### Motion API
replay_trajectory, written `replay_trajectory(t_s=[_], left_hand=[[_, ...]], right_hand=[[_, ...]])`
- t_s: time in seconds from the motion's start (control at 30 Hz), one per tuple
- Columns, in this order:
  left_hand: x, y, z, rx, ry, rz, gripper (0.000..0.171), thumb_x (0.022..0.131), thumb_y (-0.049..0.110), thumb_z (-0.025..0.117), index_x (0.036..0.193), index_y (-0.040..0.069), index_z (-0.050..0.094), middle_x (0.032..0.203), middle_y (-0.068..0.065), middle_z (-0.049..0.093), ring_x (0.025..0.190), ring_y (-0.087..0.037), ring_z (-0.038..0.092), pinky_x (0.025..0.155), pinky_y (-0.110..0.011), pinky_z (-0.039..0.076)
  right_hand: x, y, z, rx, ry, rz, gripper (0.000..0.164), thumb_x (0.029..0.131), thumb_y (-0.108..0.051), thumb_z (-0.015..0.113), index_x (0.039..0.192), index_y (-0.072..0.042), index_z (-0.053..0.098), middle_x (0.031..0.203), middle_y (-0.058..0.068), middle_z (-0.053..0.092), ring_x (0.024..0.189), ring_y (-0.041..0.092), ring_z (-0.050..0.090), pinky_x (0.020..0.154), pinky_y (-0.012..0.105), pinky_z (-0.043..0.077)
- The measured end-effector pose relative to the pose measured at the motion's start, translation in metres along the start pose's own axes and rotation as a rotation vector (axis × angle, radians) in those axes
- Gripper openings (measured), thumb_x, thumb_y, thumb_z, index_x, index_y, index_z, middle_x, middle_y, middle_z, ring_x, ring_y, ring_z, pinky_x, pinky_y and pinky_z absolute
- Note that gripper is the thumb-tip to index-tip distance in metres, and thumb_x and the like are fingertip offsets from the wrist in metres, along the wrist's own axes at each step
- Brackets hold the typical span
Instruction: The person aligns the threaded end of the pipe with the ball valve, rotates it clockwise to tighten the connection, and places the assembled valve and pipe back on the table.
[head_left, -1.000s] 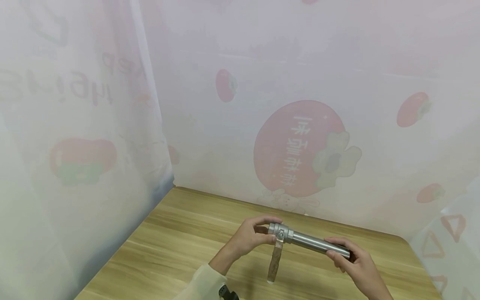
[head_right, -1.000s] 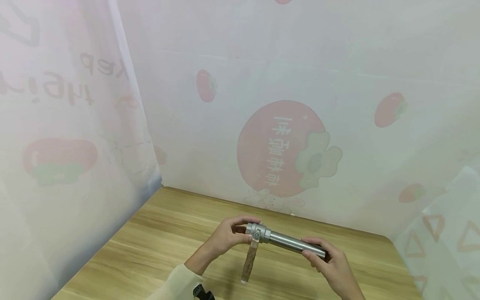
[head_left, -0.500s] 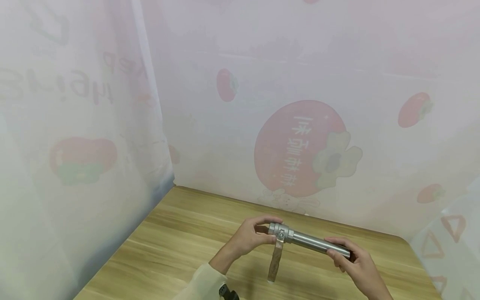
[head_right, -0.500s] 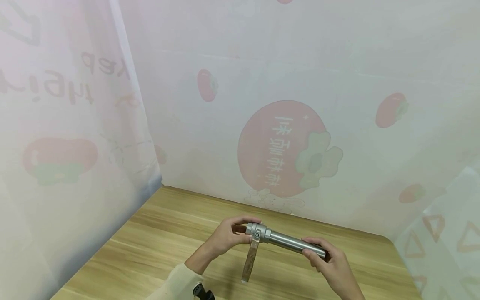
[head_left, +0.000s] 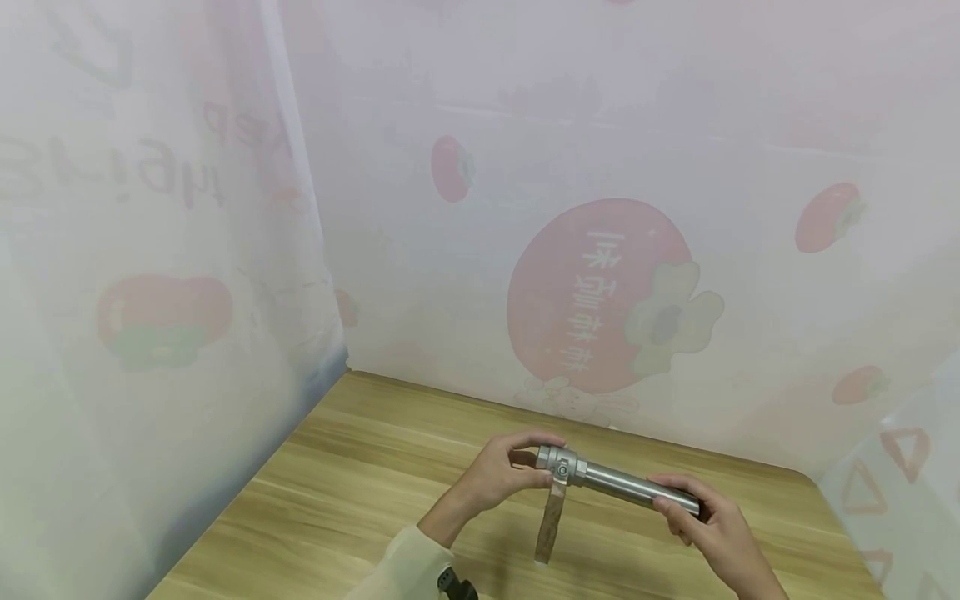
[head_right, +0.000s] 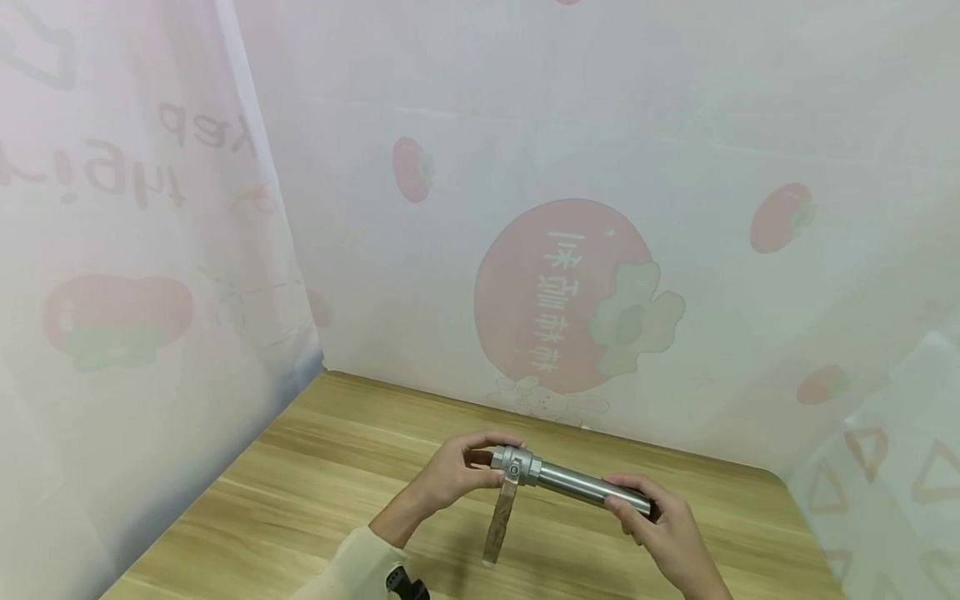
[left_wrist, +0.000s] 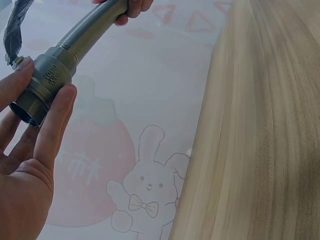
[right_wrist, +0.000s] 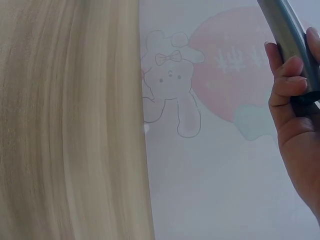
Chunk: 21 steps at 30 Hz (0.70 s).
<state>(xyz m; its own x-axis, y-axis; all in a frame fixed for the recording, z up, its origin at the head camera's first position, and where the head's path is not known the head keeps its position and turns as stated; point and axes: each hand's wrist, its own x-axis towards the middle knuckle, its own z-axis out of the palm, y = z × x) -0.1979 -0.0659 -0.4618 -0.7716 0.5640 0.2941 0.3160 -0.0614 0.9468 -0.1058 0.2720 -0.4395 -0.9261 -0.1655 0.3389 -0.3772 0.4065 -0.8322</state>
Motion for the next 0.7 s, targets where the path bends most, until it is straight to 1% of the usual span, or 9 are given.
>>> replay_trajectory(t_s=[0.17, 0.37, 0.47, 0.57, 0.7], left_hand=[[0.0002, -0.0015, -0.0005, -0.005, 0.002, 0.0, 0.048, 0.098, 0.007, 0.077, 0.144, 0.012, 0.069, 0.145, -0.021, 0.064, 0.112, -0.022, 0.073, 0.093, -0.036, 0.069], [0.002, -0.0023, -0.001, -0.056, -0.012, -0.016, 0.049, 0.097, 0.006, 0.076, 0.145, 0.01, 0.068, 0.143, -0.021, 0.063, 0.111, -0.021, 0.074, 0.095, -0.038, 0.068], [0.0021, -0.002, -0.0018, -0.063, -0.023, -0.029, 0.05, 0.097, 0.006, 0.076, 0.146, 0.011, 0.068, 0.144, -0.02, 0.063, 0.111, -0.021, 0.074, 0.096, -0.038, 0.068], [0.0016, -0.0016, -0.0029, -0.053, -0.035, -0.045, 0.051, 0.097, 0.007, 0.076, 0.147, 0.013, 0.067, 0.145, -0.018, 0.063, 0.112, -0.021, 0.074, 0.097, -0.037, 0.067], [0.0021, -0.0013, -0.0028, -0.034, -0.051, -0.065, 0.052, 0.097, 0.009, 0.075, 0.148, 0.015, 0.067, 0.147, -0.018, 0.063, 0.114, -0.021, 0.074, 0.099, -0.035, 0.067]], right_hand=[[0.0007, -0.0001, -0.0005, 0.025, -0.031, 0.03, 0.03, 0.107, -0.006, 0.067, 0.137, -0.002, 0.069, 0.085, -0.004, 0.066, 0.067, 0.008, 0.06, 0.053, 0.029, 0.057], [0.0009, 0.0013, -0.0009, 0.023, -0.042, 0.013, 0.029, 0.107, -0.004, 0.066, 0.136, -0.001, 0.069, 0.084, -0.006, 0.066, 0.066, 0.008, 0.06, 0.052, 0.029, 0.057], [0.0014, 0.0025, -0.0006, 0.014, -0.042, 0.007, 0.029, 0.107, -0.004, 0.066, 0.136, -0.001, 0.07, 0.082, -0.006, 0.065, 0.065, 0.008, 0.059, 0.05, 0.03, 0.056], [0.0018, 0.0033, 0.0002, 0.0, -0.034, 0.024, 0.029, 0.107, -0.006, 0.067, 0.136, -0.003, 0.07, 0.082, -0.006, 0.066, 0.064, 0.009, 0.059, 0.05, 0.03, 0.055], [0.0013, 0.0043, 0.0004, -0.02, -0.025, 0.07, 0.031, 0.107, -0.011, 0.069, 0.138, -0.006, 0.071, 0.082, -0.003, 0.067, 0.065, 0.011, 0.06, 0.051, 0.029, 0.055]])
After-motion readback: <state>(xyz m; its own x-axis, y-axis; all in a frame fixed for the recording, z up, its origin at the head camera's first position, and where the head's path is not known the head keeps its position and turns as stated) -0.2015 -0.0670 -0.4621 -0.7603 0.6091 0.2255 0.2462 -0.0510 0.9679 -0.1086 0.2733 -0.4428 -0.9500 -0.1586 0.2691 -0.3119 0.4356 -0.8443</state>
